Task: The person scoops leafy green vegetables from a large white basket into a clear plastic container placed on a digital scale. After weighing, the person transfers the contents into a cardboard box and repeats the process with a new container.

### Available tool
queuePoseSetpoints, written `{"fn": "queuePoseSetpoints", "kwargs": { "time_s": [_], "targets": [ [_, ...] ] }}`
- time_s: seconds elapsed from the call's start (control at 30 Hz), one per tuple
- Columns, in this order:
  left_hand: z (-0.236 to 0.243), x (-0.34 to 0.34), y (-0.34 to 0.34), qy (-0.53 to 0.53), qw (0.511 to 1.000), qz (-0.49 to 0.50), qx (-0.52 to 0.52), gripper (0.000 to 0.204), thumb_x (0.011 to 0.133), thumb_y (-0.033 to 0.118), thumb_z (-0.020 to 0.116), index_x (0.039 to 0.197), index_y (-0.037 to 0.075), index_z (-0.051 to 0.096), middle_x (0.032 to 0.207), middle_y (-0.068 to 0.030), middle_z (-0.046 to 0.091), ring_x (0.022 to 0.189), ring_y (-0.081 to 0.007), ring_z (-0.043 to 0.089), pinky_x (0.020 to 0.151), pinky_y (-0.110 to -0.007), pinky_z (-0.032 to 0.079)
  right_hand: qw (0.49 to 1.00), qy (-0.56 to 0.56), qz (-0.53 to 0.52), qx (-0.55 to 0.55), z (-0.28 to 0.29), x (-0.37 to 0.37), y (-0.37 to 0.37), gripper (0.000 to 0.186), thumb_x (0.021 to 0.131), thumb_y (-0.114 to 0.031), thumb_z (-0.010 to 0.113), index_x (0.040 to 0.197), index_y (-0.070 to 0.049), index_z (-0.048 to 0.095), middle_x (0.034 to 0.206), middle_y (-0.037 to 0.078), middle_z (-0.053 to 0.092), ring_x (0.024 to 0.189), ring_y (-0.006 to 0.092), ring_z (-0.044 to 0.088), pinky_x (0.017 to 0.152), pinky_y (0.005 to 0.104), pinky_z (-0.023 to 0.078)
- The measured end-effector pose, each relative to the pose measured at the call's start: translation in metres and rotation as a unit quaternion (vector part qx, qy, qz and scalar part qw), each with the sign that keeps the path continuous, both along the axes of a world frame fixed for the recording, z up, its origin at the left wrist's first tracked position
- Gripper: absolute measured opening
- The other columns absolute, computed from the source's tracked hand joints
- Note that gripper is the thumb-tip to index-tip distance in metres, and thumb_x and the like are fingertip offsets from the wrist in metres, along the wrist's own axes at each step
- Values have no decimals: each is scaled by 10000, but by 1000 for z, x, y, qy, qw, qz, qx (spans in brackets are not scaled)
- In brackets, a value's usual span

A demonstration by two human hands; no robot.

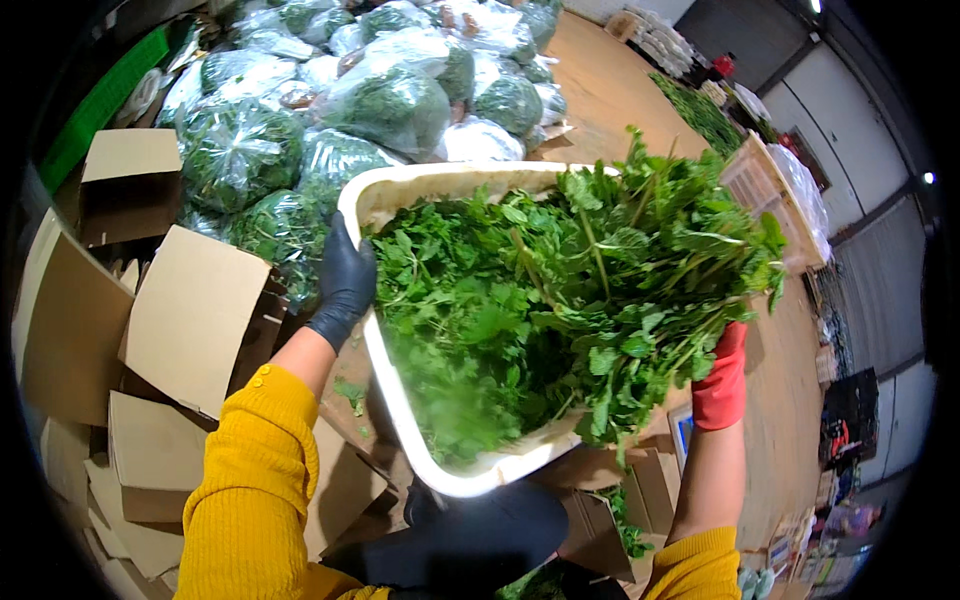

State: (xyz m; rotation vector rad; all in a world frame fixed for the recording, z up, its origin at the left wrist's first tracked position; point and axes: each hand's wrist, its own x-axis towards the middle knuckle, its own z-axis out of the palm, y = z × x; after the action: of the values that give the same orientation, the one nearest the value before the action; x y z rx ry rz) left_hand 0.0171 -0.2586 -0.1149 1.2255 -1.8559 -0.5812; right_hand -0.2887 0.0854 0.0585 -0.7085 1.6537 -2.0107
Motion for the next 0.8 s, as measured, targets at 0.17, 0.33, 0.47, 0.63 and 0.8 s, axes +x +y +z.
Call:
{"fn": "queuePoseSetpoints", "kwargs": {
  "time_s": [0.17,0.33,0.47,0.63,0.8],
  "targets": [
    [-22,4,-19,-14,1000,1,-4,556,812,216,523,1286,9,320,1143,-275,492,1011,-403,517,852,-432,417,996,52,-66,35,58,30,89,413,793,-153,534,1186,-51,460,981,104,587,795,229,585,697,331,491],
    [-38,-10,-33,49,996,-70,4,486,823,148,497,1253,-43,376,1125,-282,507,1030,-387,518,884,-401,400,975,83,-162,126,124,96,193,431,771,-148,557,1183,-52,475,1004,95,589,836,223,582,742,329,480],
    [-47,10,-55,-21,997,-45,-56,507,836,177,489,1249,-83,355,1190,-303,465,1093,-392,482,928,-380,372,969,12,-173,177,114,135,247,445,754,-145,574,1181,-53,487,1023,88,592,869,218,580,778,327,470],
    [-44,0,-51,-34,996,-76,-40,506,836,182,482,1246,-84,356,1189,-297,467,1104,-393,469,940,-383,355,907,-108,-134,385,51,137,272,478,700,-87,595,1169,-55,512,1035,69,598,911,203,578,814,320,457],
    [-53,12,-70,-53,994,-78,-52,519,838,212,488,1256,-66,354,1199,-284,464,1110,-387,465,939,-388,354,792,73,66,602,-70,114,242,377,665,-102,626,1032,-24,589,997,127,625,924,241,584,824,323,444]
  ]
}}
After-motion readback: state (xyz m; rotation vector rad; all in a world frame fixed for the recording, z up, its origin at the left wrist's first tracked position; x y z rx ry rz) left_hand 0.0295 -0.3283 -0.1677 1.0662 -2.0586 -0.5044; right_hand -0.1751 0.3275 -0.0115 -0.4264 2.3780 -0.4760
